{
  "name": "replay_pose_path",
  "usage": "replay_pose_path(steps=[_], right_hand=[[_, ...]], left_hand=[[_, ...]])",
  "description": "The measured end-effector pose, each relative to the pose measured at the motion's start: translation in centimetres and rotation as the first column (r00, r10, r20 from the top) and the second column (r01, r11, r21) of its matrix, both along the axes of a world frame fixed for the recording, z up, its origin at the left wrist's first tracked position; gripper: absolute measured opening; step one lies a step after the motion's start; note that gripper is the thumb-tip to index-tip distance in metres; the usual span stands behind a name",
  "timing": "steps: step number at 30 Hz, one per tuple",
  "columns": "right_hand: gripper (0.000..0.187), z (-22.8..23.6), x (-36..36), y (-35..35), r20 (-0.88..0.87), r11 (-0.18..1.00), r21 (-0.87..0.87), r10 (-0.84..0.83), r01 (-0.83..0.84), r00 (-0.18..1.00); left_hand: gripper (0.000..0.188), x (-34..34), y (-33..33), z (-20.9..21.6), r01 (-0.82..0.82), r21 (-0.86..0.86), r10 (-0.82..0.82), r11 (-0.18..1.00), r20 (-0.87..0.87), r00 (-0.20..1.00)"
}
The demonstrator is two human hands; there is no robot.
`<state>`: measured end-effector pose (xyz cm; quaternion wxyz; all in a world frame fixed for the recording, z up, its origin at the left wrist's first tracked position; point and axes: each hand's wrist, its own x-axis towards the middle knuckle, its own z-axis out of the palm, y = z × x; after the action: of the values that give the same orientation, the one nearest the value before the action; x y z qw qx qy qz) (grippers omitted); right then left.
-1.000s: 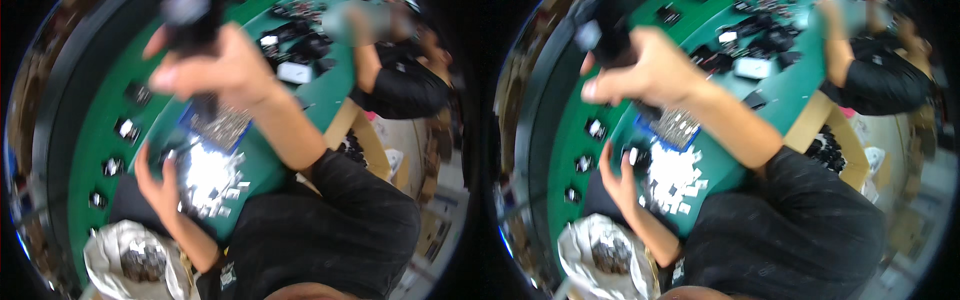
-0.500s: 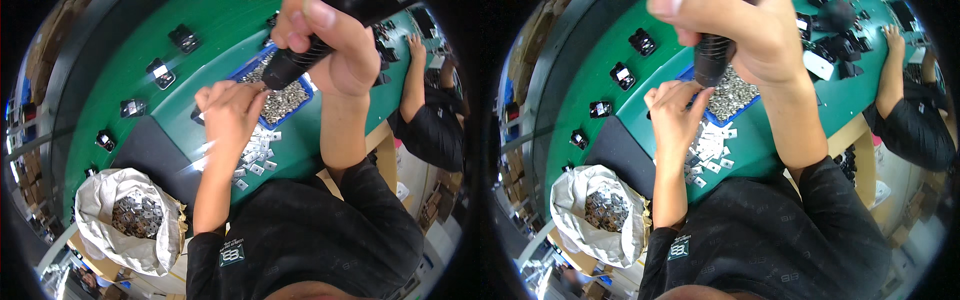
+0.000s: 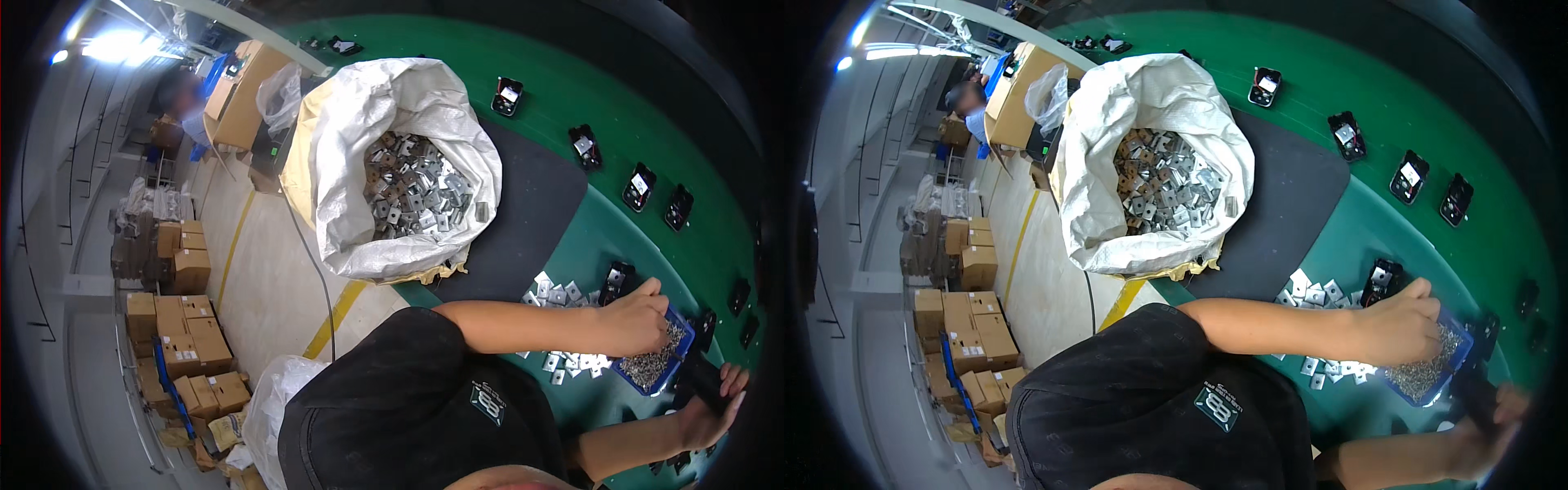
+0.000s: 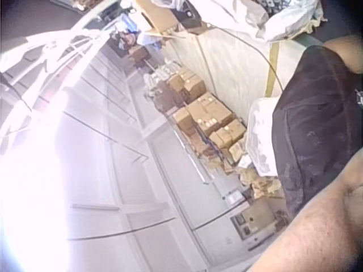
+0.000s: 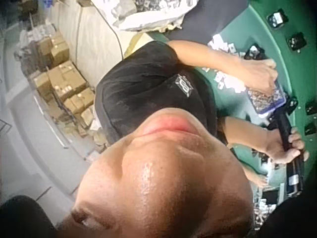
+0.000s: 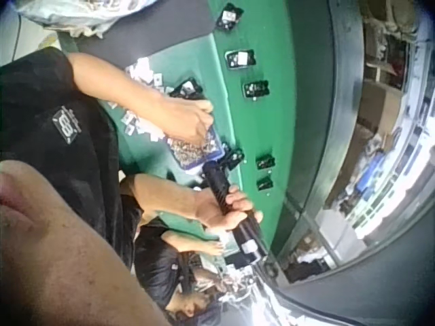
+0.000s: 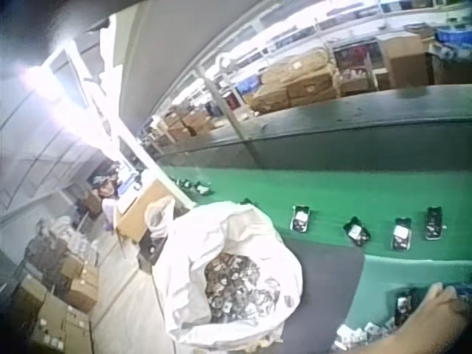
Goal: Manually assemble electronic device housings using an electric screwdriver.
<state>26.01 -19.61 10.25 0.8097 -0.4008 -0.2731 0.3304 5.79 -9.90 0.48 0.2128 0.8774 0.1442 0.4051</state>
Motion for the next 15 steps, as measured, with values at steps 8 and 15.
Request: replay_pose_path(steps=[8,15], right_hand=[[0.021,-0.2,1.2,1.5,-0.012,0.996,0.017,-0.086,0.087,0.996],[0.023,0.3,0.6,1.1,-0.018,0.997,0.047,-0.068,0.069,0.998]], left_hand=[[0.022,0.7,0.8,1.3,0.019,-0.042,-0.018,0.999,0.005,1.0],[0.018,0.0,0.3,2.0,0.059,-0.18,-0.047,0.982,0.069,0.996]])
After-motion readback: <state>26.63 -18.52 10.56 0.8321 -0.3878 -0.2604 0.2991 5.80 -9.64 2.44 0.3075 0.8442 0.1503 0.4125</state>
